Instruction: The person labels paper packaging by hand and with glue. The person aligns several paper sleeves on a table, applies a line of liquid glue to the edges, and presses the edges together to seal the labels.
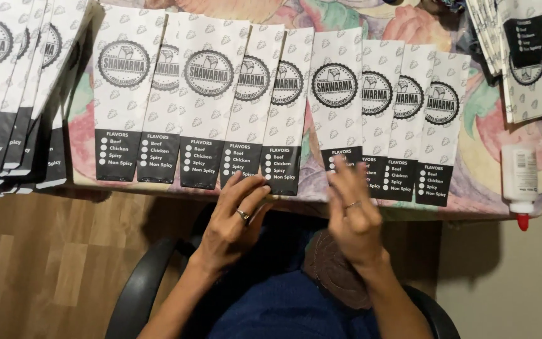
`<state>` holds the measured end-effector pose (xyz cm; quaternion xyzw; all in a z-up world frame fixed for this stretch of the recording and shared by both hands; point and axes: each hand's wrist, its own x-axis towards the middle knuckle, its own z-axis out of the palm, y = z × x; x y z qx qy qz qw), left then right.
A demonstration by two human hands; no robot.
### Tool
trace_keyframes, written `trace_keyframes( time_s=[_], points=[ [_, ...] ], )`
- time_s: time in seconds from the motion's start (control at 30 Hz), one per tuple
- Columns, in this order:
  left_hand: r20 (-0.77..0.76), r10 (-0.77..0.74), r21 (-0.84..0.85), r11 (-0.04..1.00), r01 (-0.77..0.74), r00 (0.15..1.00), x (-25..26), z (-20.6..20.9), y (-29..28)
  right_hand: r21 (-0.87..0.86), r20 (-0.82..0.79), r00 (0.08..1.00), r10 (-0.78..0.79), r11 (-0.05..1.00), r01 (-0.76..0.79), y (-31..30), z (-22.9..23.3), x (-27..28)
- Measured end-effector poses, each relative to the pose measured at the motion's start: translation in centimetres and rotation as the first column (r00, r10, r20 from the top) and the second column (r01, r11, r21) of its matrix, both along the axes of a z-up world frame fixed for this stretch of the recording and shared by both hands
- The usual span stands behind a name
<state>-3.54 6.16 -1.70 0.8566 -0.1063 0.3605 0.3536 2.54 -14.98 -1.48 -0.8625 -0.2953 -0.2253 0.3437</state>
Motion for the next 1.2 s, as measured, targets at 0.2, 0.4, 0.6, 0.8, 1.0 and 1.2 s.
trace_keyframes(
  time_s=[0.2, 0.4, 0.6, 0.8, 1.0, 1.2],
  points=[
    [0.071, -0.109, 0.101, 0.99, 0.102, 0.991, 1.5, 1.1, 0.4, 0.074, -0.017, 0.97, 0.241, 0.968, -0.239, 3.6, 1.6, -0.9],
    [0.036, -0.118, 0.021, 0.993, 0.117, 0.992, 1.5, 0.2, 0.2, 0.08, -0.019, 0.975, 0.223, 0.972, -0.221, 2.7, 1.0, -0.7],
    [0.001, -0.143, 0.034, 0.989, 0.143, 0.99, 1.2, -0.1, 0.7, 0.1, 0.019, 0.974, 0.224, 0.969, -0.225, 2.9, 1.2, -0.7],
    [-0.016, -0.136, 0.019, 0.99, 0.136, 0.991, 1.5, 0.0, 0.3, 0.104, -0.003, 0.984, 0.18, 0.978, -0.179, 3.3, 1.1, -0.6],
    [-0.141, -0.056, -0.073, 0.996, 0.046, 0.988, 1.7, -0.2, -0.7, 0.125, -0.09, 0.991, 0.1, 0.988, -0.089, 4.0, 1.6, -0.6],
    [-0.216, -0.024, -0.207, 0.978, -0.022, 0.976, 1.8, 0.0, -1.2, 0.185, -0.236, 0.97, 0.063, 0.982, -0.018, 4.2, 3.0, 0.0]
  ],
)
